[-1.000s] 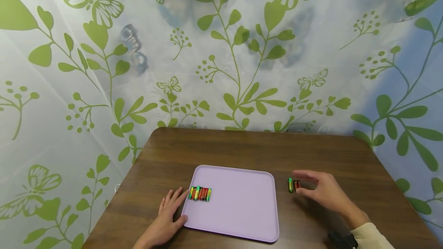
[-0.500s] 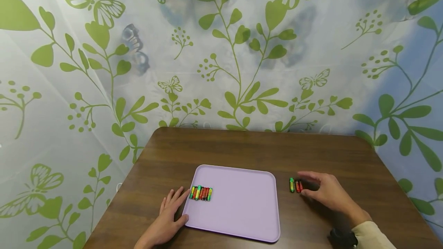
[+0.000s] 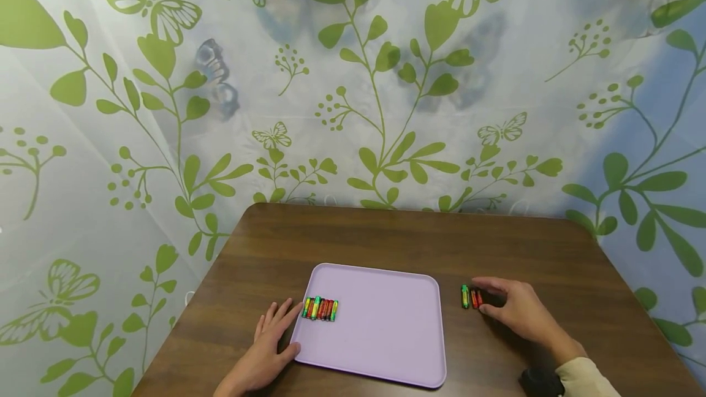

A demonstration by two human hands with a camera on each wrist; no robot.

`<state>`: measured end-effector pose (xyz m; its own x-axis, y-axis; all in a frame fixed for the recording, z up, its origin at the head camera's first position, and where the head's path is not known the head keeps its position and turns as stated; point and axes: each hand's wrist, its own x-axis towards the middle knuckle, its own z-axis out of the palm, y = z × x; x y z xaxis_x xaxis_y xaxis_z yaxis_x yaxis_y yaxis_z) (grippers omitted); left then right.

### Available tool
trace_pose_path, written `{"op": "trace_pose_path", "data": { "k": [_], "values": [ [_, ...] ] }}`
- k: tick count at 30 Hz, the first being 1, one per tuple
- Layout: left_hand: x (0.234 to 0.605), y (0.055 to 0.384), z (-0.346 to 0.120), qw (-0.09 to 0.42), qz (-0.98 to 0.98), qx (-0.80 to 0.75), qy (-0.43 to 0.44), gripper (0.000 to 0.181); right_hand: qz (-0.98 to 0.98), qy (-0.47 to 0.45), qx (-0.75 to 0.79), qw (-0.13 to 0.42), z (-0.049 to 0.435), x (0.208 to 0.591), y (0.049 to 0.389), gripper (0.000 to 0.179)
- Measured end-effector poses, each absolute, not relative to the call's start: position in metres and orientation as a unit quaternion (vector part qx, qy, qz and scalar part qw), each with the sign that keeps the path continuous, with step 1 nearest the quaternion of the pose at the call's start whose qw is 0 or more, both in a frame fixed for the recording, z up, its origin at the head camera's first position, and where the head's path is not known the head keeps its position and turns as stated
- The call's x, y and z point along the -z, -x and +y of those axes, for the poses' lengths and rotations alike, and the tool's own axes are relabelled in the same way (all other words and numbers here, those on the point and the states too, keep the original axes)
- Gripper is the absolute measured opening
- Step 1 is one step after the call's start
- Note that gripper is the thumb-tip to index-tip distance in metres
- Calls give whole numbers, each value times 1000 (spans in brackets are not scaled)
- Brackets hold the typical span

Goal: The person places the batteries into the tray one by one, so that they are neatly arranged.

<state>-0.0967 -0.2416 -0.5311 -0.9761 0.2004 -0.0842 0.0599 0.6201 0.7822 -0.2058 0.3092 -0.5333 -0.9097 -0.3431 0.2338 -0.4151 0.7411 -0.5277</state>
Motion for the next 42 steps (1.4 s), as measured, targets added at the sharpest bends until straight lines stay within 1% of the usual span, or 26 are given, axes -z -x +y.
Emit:
{"op": "trace_pose_path", "data": {
  "k": [8,14,18,25,42],
  "values": [
    [531,97,-243,80,893,-436,-79,80,-940,-183,-279,70,306,529,200,51],
    [530,101,-245,83,896,-430,-77,79,-928,-194,-305,89,292,518,195,51],
    [529,103,-246,80,894,-433,-83,79,-920,-207,-319,97,276,515,191,51],
    [529,103,-247,82,892,-437,-83,79,-920,-207,-319,96,241,514,188,49],
    [530,104,-247,85,889,-442,-79,80,-873,-233,-422,77,152,532,191,48]
  ]
}}
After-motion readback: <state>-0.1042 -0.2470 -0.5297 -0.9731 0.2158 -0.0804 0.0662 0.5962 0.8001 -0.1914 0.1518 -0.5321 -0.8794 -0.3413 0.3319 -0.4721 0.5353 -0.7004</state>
